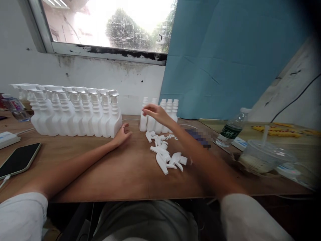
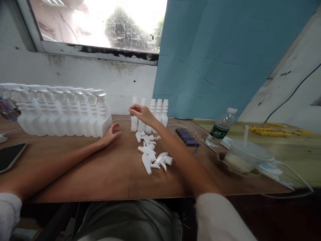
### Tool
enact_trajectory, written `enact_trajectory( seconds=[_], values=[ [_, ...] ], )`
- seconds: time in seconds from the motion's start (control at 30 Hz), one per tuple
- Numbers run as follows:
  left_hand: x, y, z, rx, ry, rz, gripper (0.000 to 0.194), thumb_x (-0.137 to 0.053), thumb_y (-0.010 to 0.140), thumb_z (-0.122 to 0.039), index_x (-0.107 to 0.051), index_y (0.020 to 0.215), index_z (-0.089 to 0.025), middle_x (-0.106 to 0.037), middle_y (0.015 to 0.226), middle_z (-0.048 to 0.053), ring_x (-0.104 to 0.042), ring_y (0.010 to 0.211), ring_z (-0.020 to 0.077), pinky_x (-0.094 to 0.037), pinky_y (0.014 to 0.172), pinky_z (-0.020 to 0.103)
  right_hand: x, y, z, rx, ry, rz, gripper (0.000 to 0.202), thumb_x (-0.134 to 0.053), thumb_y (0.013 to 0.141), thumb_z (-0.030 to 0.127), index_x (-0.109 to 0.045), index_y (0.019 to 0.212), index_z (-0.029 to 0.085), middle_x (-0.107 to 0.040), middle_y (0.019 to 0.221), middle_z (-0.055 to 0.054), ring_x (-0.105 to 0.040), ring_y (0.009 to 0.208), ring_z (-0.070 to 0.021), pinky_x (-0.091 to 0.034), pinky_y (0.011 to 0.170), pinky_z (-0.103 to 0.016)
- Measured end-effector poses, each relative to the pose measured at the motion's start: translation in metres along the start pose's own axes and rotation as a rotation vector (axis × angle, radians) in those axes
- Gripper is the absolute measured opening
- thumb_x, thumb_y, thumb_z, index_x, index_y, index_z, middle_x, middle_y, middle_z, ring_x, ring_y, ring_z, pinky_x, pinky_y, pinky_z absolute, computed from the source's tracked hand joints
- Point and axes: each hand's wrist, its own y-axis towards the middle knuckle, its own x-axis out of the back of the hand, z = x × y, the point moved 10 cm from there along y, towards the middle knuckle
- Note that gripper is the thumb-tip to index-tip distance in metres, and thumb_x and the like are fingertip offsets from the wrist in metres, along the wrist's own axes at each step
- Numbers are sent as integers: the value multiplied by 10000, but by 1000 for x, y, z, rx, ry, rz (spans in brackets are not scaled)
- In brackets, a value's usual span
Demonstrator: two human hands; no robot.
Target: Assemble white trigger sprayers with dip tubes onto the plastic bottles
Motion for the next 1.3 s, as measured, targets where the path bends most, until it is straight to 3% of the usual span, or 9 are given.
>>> enact_trajectory(
  seconds=[0.17, 0.33, 0.43, 0.63, 0.73, 0.83, 0.97, 1.07, 1.3],
  values=[
    [-52, -9, -44, -264, 298, 193, 490, -542, 865, -275, -473, 1336, -156, -513, 1338, 156, -542, 1178, 265, -449, 1014, 448, 51, -94, -78, -318, -452, 201, 154, -578, 798, 177, -712, 738, 130, -697, 704, -66, -629, 666, -178, -476, 661, -284],
    [-112, -13, -62, -479, 519, 345, 436, -414, 953, -309, -512, 1364, -202, -478, 1386, 131, -453, 1285, 279, -319, 1122, 465, 44, -136, -105, -278, -643, 238, 338, -558, 767, 46, -752, 1002, 193, -674, 1045, -124, -597, 995, -254, -453, 880, -360],
    [-114, -17, -60, -474, 568, 346, 366, -460, 932, -343, -626, 1216, -184, -486, 1356, 146, -469, 1260, 300, -341, 1100, 464, 30, -144, -106, -207, -831, 298, 382, -515, 844, 88, -715, 1118, 264, -607, 1182, -120, -527, 1097, -276, -417, 938, -414],
    [-79, -39, -71, -413, 497, 293, 347, -672, 776, -482, -580, 964, -206, -611, 1049, 74, -587, 930, 240, -481, 816, 359, 32, -145, -103, -231, -854, 275, 203, -539, 885, 161, -727, 960, 179, -654, 1015, -123, -550, 1034, -251, -419, 904, -375],
    [-62, -52, -74, -303, 404, 247, 267, -602, 833, -448, -515, 869, -198, -578, 800, 3, -528, 671, 147, -427, 630, 269, 37, -142, -90, -237, -853, 258, 191, -536, 887, 162, -726, 877, 169, -686, 932, -116, -598, 965, -249, -426, 866, -367],
    [-57, -68, -73, -180, 266, 298, 275, -596, 841, -442, -501, 873, -186, -577, 786, -16, -470, 576, 95, -374, 556, 229, 38, -139, -59, -222, -837, 194, 237, -490, 912, 171, -721, 862, 160, -702, 893, -115, -634, 868, -233, -442, 812, -349],
    [-67, -91, -79, -150, 56, 461, 342, -651, 811, -418, -473, 998, -194, -643, 981, 36, -591, 794, 140, -440, 618, 228, 24, -143, 22, -11, -612, -67, 221, -482, 936, 225, -702, 912, 207, -715, 921, -84, -656, 855, -219, -477, 791, -354],
    [-74, -104, -84, -147, -22, 544, 394, -673, 797, -396, -451, 1061, -204, -652, 984, 48, -608, 884, 169, -475, 632, 243, -8, -158, 68, 153, -559, -107, 200, -494, 941, 220, -692, 943, 250, -726, 942, -73, -667, 872, -220, -485, 797, -396],
    [-76, -113, -95, -227, 61, 570, 329, -646, 804, -365, -523, 1060, -199, -646, 1037, 47, -615, 830, 142, -463, 564, 203, -53, -175, 77, 168, -424, 84, 237, -474, 959, 209, -671, 1082, 255, -675, 1103, -78, -643, 998, -205, -528, 857, -383]
  ],
)
